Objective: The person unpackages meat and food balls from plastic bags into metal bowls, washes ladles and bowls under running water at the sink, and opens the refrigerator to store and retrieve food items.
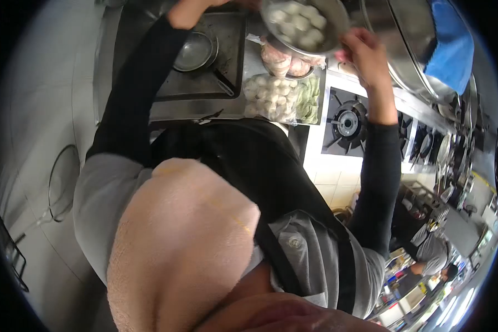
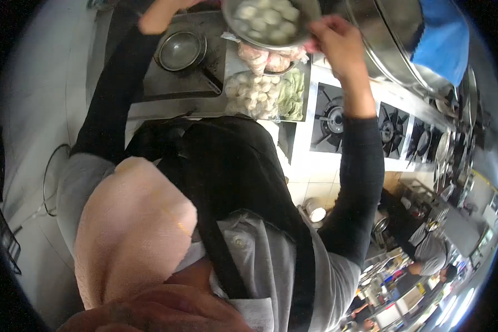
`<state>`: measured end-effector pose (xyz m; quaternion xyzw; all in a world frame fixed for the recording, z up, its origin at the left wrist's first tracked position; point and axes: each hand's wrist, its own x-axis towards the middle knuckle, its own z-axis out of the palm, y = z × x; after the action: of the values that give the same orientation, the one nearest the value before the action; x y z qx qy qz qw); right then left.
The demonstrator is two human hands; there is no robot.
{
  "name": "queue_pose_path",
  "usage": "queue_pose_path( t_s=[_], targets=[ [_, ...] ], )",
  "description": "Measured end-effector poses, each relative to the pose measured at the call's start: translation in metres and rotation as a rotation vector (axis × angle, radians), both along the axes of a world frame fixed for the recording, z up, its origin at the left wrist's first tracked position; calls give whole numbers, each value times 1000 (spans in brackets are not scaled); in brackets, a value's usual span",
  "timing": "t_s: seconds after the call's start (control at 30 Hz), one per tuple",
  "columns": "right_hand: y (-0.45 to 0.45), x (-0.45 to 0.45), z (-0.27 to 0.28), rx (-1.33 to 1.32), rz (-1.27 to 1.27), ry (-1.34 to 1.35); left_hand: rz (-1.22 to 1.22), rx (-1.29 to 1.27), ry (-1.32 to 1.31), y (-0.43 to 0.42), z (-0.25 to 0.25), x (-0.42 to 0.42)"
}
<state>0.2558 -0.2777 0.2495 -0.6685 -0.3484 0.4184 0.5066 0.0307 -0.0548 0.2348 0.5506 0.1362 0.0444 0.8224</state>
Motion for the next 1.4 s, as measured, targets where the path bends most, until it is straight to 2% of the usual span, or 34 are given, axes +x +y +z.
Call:
queue_pose_path(
  t_s=[0.07, 0.13, 0.2, 0.27, 0.3, 0.33, 0.4, 0.43, 0.47, 0.5, 0.53, 0.6, 0.7, 0.77, 0.87, 0.93, 0.97, 1.07, 1.13, 1.2, 1.23, 1.27, 1.33, 1.4],
  targets=[
    [22, -14, -15, -26, 67, -177, 14, -92, 140, 10, -40, -46],
    [40, -53, -7, -6, 52, -333, 333, -46, 183, -21, -41, -67],
    [52, -74, -13, -20, 96, -124, 338, -60, 143, -17, -64, -93],
    [55, -93, -25, 96, 40, -78, 355, -60, 167, -3, -88, -123],
    [50, -91, -37, 166, 28, -193, 365, -60, 211, 1, -104, -139],
    [35, -93, -36, 113, 64, -538, 375, -59, 252, 2, -119, -151],
    [0, -112, -54, 93, -189, -642, 438, -7, 350, -4, -139, -168],
    [-16, -109, -76, 123, -182, -925, 445, -3, 357, -7, -151, -175],
    [-30, -107, -98, 150, -171, -1207, 499, -4, 374, -21, -141, -172],
    [-41, -114, -111, -36, -163, -1006, 511, -39, 401, -28, -143, -173],
    [-47, -123, -131, -117, -242, -915, 523, -72, 427, -33, -152, -174],
    [-45, -123, -166, -93, -280, -853, 472, -139, 395, -36, -183, -178],
    [-28, -125, -168, -125, -347, -700, 451, -172, 385, -54, -189, -169],
    [-14, -115, -167, -55, -370, -613, 422, -187, 375, -62, -199, -157],
    [-5, -91, -157, -171, -212, -765, 418, -194, 381, -77, -192, -131],
    [3, -54, -139, 34, -317, -601, 418, -222, 367, -83, -189, -118],
    [10, -38, -129, 59, -424, -883, 453, -207, 386, -88, -184, -115],
    [40, -9, -94, 4, -447, -623, 437, -210, 303, -91, -203, -112],
    [43, 15, -121, -78, -352, -582, 436, -167, 325, -94, -208, -115],
    [24, 13, -167, -143, -485, -530, 466, -174, 336, -97, -209, -117],
    [20, 2, -162, -175, -544, -507, 502, -196, 335, -105, -196, -115],
    [9, -10, -158, -333, -426, -106, 507, -196, 333, -106, -194, -112],
    [-2, -27, -187, -279, -351, 259, 506, -196, 340, -111, -194, -111],
    [-3, -27, -197, -241, -385, 200, 501, -170, 328, -110, -195, -106]
  ],
)
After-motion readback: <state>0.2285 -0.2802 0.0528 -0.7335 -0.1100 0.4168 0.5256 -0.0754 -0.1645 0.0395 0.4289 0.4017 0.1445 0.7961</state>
